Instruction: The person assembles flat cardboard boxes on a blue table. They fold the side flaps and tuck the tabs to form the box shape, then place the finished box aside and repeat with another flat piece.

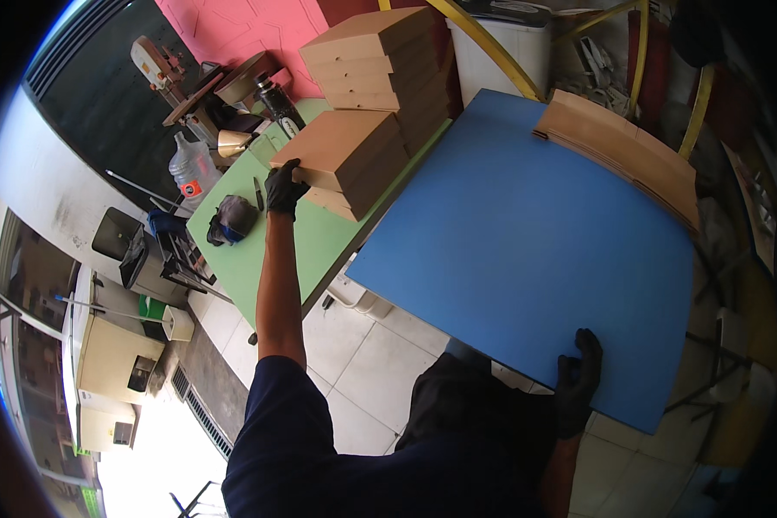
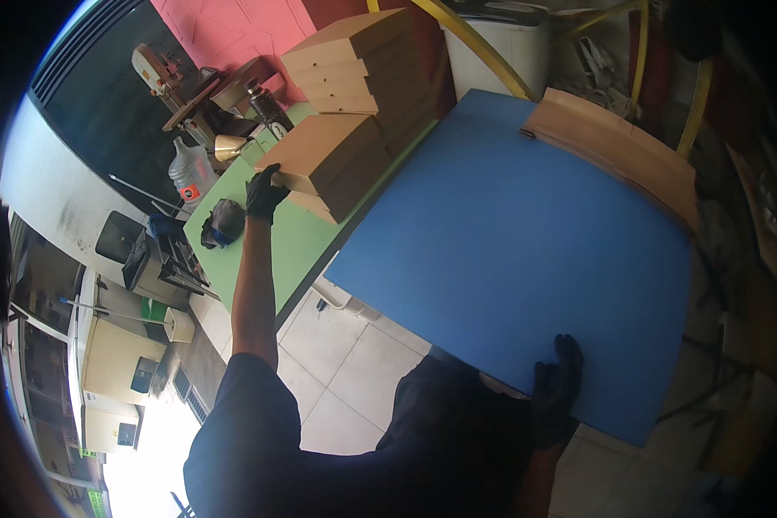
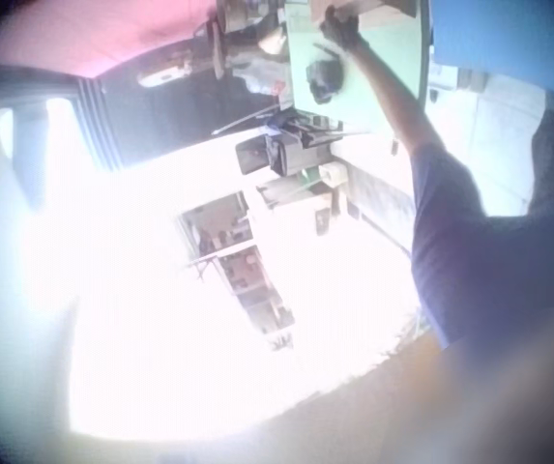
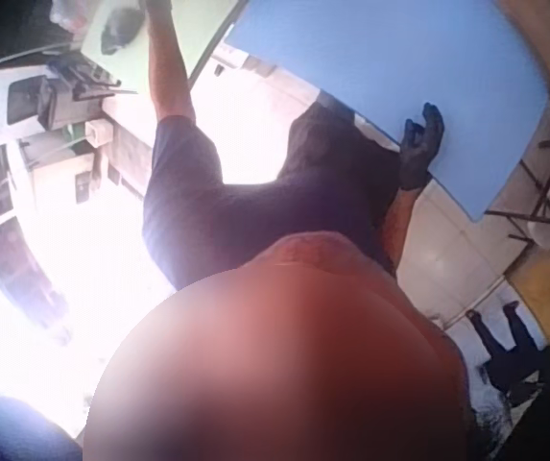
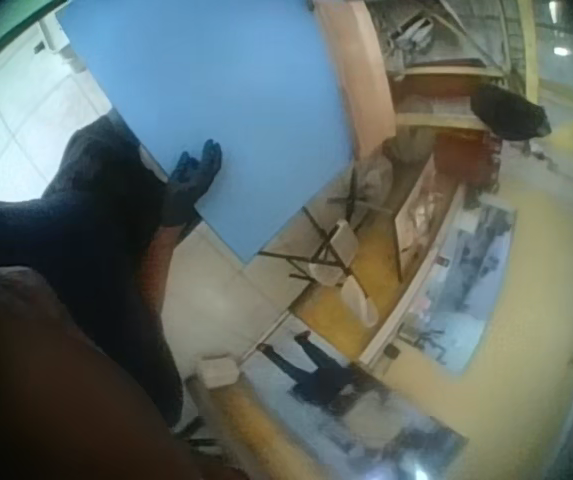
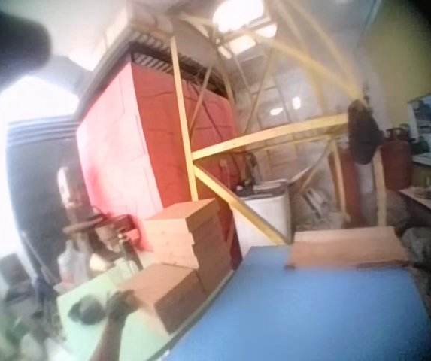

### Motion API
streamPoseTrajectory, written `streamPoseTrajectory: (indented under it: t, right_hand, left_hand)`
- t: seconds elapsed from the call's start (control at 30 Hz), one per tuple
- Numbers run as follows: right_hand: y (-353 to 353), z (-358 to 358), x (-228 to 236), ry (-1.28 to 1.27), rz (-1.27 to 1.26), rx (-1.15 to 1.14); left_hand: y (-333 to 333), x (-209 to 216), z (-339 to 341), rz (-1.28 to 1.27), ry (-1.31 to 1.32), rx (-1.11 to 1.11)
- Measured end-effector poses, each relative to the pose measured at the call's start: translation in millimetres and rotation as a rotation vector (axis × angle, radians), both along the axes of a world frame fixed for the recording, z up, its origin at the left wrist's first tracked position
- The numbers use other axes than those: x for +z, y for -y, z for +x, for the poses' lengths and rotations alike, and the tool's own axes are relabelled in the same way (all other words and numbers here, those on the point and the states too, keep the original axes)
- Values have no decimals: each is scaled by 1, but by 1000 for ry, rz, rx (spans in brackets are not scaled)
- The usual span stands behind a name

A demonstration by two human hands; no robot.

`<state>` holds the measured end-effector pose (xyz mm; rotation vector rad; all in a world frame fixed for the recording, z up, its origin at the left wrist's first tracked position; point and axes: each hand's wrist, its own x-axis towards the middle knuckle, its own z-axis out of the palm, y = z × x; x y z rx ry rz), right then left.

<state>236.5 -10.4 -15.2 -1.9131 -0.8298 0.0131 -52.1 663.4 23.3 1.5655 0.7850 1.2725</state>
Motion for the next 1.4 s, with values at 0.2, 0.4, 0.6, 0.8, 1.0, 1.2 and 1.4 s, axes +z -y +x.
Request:
streamPoseTrajectory:
  t: [0.2,0.4,0.6,0.8,1.0,1.2,1.4]
  right_hand:
    - [-3,1,6,-30,5,32]
    - [4,45,17,-98,-110,103]
    - [-27,248,27,467,-301,29]
    - [-88,430,41,676,-366,-72]
    - [-117,511,44,383,-708,140]
    - [-126,521,47,586,-779,61]
    - [-125,517,48,600,-752,98]
  left_hand:
    - [40,21,19,-243,-166,417]
    - [190,6,62,445,-73,665]
    - [317,-69,136,329,-560,59]
    - [317,-78,144,348,-714,151]
    - [312,-95,135,206,-731,142]
    - [319,-82,143,229,-705,153]
    - [326,-69,151,236,-719,174]
